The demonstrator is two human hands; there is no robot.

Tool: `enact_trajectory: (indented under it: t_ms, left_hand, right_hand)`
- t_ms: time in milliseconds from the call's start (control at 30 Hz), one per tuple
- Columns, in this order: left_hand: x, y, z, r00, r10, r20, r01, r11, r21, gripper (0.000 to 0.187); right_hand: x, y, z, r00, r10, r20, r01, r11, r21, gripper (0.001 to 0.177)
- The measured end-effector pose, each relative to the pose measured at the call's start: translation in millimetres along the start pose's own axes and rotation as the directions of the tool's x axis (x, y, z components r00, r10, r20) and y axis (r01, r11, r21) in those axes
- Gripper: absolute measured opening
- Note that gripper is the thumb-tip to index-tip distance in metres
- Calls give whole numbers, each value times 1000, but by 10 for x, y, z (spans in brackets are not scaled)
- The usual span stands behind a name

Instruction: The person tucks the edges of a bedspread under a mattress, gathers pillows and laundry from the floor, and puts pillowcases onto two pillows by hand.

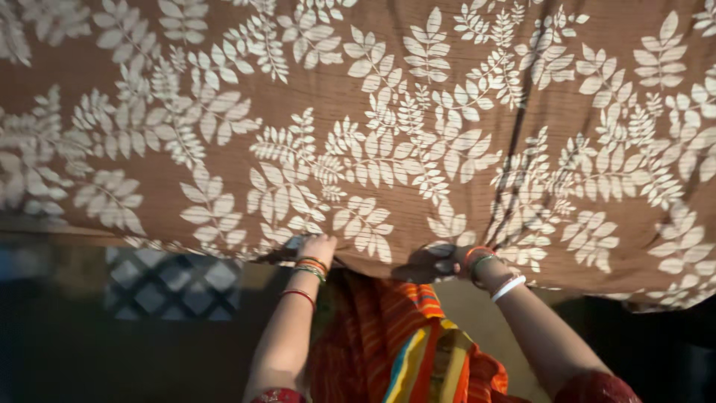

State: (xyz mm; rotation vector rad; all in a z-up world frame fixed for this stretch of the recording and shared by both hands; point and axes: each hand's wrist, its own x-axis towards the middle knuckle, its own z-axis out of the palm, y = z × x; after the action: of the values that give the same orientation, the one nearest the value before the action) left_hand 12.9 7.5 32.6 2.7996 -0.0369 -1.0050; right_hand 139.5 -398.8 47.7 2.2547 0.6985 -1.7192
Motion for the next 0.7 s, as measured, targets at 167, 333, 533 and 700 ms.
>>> enact_trajectory:
  t_ms: [167,333,533,700]
  left_hand:
    - [101,-144,436,981,188,40,-188,982,-13,14]
    - [-312,-284,111,964,260,-52,-265,934,-240,20]
    - [-654,-611,-258,900,330,-283,-369,924,-96,32]
    - [-542,-1778,-162,967,82,-240,-42,985,168,22]
  right_hand:
    - [-375,-1567,-353,871,-12,-492,141,963,227,97]
    - [-229,-2804,-411,569,-153,-808,285,958,20,57]
    - [395,-2742,-15,737,-15,-675,216,953,214,25]
    - [265,-2702,-109,851,-17,-526,172,953,249,29]
